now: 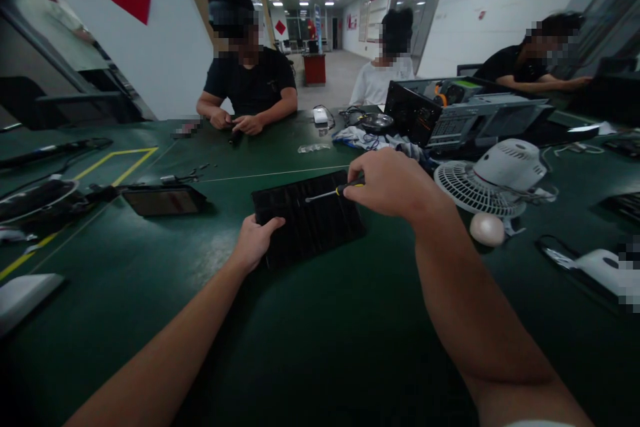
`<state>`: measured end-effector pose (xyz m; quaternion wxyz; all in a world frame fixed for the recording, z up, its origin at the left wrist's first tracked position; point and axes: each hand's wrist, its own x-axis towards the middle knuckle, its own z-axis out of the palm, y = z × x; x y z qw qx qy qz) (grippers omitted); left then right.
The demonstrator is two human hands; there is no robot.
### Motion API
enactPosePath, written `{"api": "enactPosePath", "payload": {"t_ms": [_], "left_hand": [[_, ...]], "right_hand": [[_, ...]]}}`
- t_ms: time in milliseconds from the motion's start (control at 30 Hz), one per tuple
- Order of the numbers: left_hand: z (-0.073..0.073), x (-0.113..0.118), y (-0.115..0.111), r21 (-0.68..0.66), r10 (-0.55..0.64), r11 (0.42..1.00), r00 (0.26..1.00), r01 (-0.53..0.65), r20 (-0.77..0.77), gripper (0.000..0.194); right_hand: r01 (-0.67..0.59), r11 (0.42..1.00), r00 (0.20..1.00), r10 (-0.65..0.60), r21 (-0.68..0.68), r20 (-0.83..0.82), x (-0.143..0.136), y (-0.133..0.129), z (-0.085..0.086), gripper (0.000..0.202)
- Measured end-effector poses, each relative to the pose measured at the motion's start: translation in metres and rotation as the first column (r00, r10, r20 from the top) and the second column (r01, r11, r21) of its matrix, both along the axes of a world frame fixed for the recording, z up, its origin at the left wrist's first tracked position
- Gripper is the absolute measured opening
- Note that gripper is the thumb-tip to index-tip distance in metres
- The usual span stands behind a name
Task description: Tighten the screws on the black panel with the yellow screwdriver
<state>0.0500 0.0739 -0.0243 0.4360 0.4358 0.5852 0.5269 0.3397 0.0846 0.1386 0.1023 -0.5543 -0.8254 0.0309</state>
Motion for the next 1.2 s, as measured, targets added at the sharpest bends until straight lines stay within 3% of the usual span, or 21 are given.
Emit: {"api": "enactPosePath", "payload": {"t_ms": [433, 800, 1200], "left_hand": [[0.005, 0.0, -0.001, -0.036, 0.026, 0.999, 0.999, -0.027, -0.036, 0.033], [0.003, -0.001, 0.0, -0.035, 0.009, 0.999, 1.0, -0.009, -0.003, 0.028], [0.001, -0.002, 0.0, -0.02, 0.014, 1.0, 1.0, -0.014, -0.008, 0.031]], "right_hand": [[0.013, 0.997, 0.999, -0.009, -0.076, 0.045, 0.001, 0.007, 0.002, 0.035], [-0.035, 0.993, 0.999, 0.037, -0.111, 0.02, 0.007, 0.018, 0.0, 0.034], [-0.046, 0.997, 0.999, 0.047, -0.056, 0.014, 0.003, 0.014, 0.0, 0.028]]}}
